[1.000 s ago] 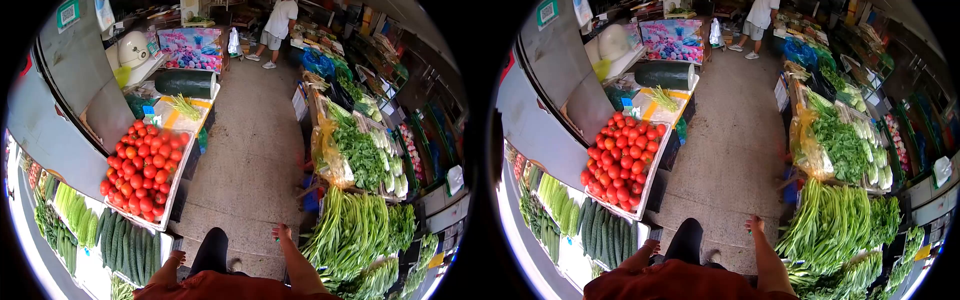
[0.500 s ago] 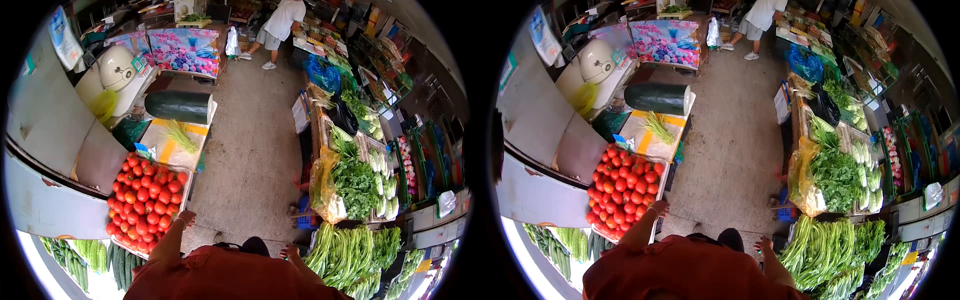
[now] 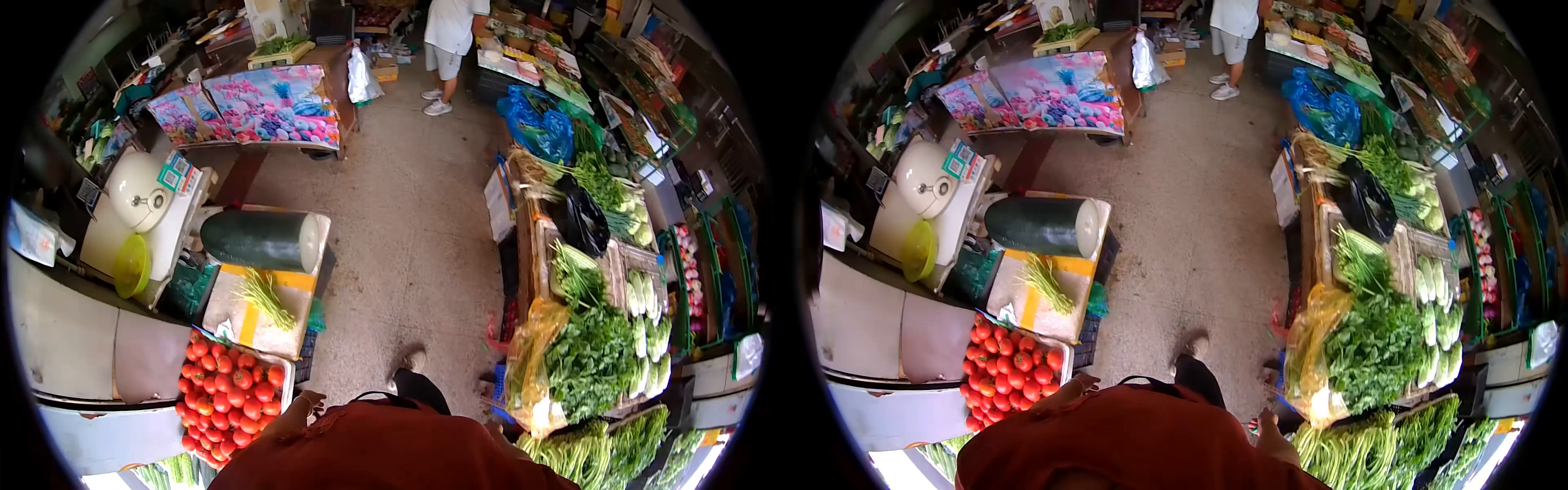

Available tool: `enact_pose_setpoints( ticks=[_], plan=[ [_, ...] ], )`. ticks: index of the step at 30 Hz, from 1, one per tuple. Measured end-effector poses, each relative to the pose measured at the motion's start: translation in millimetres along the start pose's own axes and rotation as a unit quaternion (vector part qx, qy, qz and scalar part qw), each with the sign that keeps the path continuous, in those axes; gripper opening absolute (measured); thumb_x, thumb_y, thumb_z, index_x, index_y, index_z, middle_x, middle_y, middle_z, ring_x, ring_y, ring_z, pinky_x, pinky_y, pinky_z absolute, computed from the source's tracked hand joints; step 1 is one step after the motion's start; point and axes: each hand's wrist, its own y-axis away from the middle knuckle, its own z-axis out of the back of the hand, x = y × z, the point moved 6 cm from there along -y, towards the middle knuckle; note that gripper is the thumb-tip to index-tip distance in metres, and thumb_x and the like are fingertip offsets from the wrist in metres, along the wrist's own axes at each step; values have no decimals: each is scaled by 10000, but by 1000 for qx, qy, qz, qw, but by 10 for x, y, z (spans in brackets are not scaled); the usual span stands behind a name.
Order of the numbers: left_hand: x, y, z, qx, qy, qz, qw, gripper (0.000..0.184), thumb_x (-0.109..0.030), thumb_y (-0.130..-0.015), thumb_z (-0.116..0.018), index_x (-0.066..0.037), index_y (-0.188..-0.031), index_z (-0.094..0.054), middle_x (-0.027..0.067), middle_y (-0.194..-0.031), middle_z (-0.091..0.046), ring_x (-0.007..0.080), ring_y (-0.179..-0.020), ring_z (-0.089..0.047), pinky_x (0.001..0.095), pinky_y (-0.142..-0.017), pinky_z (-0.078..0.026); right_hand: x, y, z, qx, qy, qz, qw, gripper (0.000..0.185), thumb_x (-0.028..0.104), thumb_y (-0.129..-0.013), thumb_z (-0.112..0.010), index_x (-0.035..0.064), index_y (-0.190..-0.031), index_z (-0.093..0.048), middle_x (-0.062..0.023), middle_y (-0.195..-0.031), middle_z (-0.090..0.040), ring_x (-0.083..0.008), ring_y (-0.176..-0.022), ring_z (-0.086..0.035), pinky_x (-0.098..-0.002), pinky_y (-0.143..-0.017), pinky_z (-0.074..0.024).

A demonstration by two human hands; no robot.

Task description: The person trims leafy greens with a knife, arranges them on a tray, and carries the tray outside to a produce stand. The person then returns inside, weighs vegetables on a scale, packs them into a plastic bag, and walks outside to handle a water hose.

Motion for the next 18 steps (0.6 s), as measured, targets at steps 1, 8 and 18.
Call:
enact_pose_setpoints(
  ticks=[1,8,18],
  plan=[
    [-233,95,52,-1,19,-8,1000,331,-321,-821,-539,-63,-1027,-511,92,-949,-556,267,-748,-539,468,-673,-439,237,-195,-124,7,5,-9,1000,341,407,-857,-368,70,-821,-411,-104,-589,-429,-244,-401,-395,-389,-359,-333],
    [-2834,296,102,7,109,-187,976,218,-306,-793,-538,-130,-922,-537,14,-780,-558,170,-628,-535,369,-528,-432,3653,1203,-2052,109,98,189,971,333,420,-836,-445,91,-882,-472,-94,-542,-520,-199,-352,-436,-337,-314,-329],
    [-5011,-209,297,106,84,-99,986,134,-267,-781,-498,-142,-820,-528,19,-711,-525,180,-547,-479,390,-508,-397,5678,2061,-3254,71,301,260,915,237,280,-810,-531,46,-805,-563,-59,-503,-504,-130,-332,-382,-264,-301,-289]
  ],
)
